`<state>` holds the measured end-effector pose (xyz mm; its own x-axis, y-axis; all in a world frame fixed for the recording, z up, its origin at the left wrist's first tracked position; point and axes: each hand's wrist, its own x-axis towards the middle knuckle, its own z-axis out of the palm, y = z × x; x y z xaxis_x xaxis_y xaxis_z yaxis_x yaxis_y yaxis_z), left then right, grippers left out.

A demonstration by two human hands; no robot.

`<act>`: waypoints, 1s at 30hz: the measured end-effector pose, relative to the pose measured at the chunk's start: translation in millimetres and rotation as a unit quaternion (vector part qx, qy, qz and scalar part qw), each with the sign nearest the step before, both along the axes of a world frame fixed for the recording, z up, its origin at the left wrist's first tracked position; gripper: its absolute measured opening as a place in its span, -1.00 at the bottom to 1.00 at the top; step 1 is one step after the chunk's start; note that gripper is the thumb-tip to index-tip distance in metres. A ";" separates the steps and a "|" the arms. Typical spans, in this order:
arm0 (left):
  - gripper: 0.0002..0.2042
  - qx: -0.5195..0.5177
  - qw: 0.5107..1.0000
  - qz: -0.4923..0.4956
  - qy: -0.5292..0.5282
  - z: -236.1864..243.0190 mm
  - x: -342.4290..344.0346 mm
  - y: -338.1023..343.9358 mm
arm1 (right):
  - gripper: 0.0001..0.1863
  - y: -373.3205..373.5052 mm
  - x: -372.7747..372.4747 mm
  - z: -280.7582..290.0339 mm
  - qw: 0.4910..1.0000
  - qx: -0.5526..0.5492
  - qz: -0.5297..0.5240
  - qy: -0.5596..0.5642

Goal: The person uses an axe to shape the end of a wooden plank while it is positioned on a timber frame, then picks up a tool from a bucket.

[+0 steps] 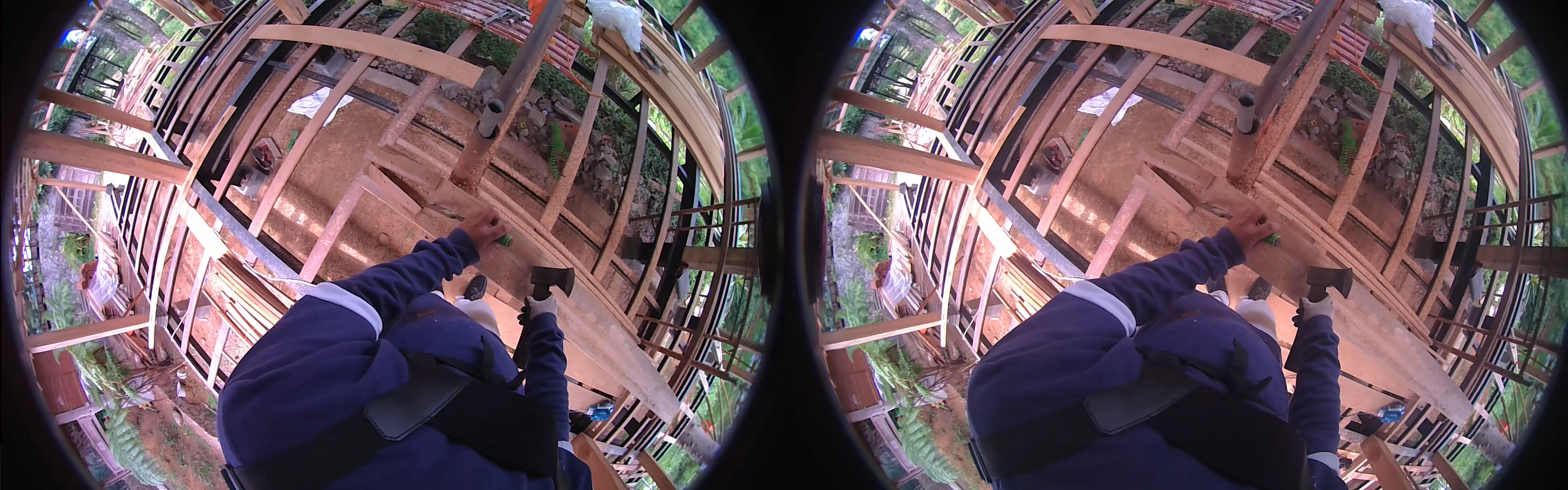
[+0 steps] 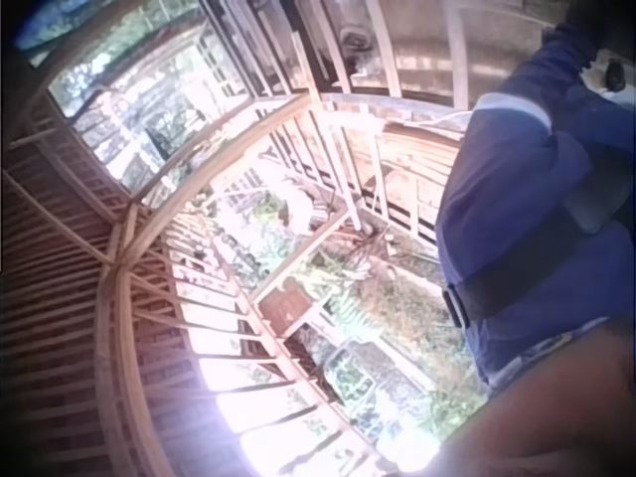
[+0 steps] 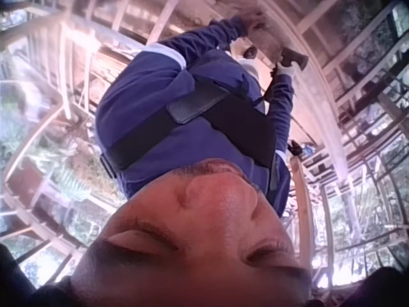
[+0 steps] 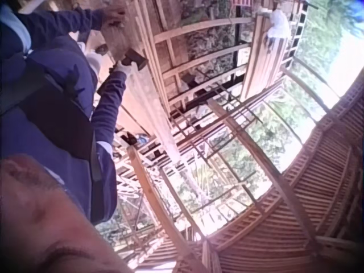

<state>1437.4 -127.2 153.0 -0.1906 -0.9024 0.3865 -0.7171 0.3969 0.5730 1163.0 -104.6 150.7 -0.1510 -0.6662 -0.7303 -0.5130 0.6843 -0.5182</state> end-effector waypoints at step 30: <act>-0.73 0.070 0.991 0.115 0.002 -34.1 -18.8 4.9 | -0.74 -7.8 27.1 35.5 0.943 -0.124 -0.124 -0.284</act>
<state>1418.5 -122.3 118.9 0.0279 -0.9668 0.2541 -0.7774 0.1388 0.6136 1190.1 -112.4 186.2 0.0442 -0.8230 -0.5663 0.0555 0.5680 -0.8212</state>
